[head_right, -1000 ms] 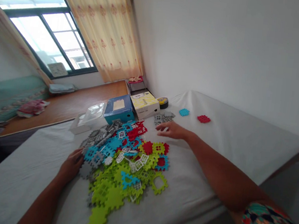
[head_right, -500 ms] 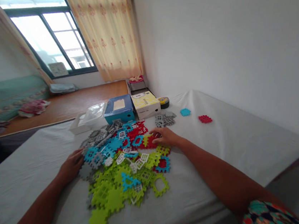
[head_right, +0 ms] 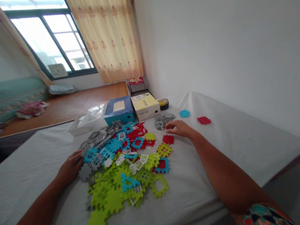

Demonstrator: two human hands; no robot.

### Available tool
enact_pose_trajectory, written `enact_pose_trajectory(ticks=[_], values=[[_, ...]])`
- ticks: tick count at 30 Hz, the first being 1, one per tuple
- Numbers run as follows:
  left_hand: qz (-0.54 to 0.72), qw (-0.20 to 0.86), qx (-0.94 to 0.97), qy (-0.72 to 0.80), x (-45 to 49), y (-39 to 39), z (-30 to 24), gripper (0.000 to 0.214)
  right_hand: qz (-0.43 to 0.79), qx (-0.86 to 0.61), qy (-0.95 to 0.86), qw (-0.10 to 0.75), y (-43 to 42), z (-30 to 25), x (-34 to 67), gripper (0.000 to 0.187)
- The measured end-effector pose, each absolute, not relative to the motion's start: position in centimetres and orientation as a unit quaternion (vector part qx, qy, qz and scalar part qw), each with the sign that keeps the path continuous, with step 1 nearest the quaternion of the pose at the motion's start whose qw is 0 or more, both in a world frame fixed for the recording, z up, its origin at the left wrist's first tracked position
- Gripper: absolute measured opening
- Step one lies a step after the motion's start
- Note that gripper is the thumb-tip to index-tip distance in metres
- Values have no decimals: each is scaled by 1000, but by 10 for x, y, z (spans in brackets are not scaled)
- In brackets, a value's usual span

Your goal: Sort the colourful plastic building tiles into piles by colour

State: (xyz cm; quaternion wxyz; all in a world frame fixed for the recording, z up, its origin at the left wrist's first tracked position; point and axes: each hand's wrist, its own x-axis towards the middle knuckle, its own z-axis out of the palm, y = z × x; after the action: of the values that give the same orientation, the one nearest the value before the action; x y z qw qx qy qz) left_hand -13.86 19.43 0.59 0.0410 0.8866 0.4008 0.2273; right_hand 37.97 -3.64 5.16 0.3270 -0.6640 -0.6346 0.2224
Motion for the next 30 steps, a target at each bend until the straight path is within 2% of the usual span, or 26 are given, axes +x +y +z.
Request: enact_pose_trajectory(ticks=[4, 6, 10, 12, 16, 19, 22, 27, 30], values=[[226, 33, 888, 399, -140, 196, 5, 41, 242, -640, -693, 226, -47, 54, 388, 57], [229, 31, 890, 394, -140, 198, 3, 41, 232, -628, -717, 195, -48, 53, 386, 62], [239, 27, 890, 387, -142, 203, 1, 38, 223, -617, -732, 181, -46, 53, 383, 56], [243, 25, 888, 389, -143, 204, 0, 36, 211, -633, -717, 202, -46, 56, 390, 54], [245, 31, 887, 390, -143, 204, 1, 35, 53, -772, -569, 279, -59, 64, 429, 47], [247, 36, 887, 390, -143, 203, 2, 35, -73, -894, -373, 237, -78, 60, 462, 45], [248, 36, 888, 385, -142, 202, 4, 37, -87, -948, -246, 180, -93, 52, 481, 47], [246, 32, 885, 393, -140, 199, 6, 36, -46, -959, -246, 130, -93, 47, 479, 41], [246, 33, 886, 392, -139, 199, 6, 36, -88, -926, -326, 168, -81, 50, 464, 39]])
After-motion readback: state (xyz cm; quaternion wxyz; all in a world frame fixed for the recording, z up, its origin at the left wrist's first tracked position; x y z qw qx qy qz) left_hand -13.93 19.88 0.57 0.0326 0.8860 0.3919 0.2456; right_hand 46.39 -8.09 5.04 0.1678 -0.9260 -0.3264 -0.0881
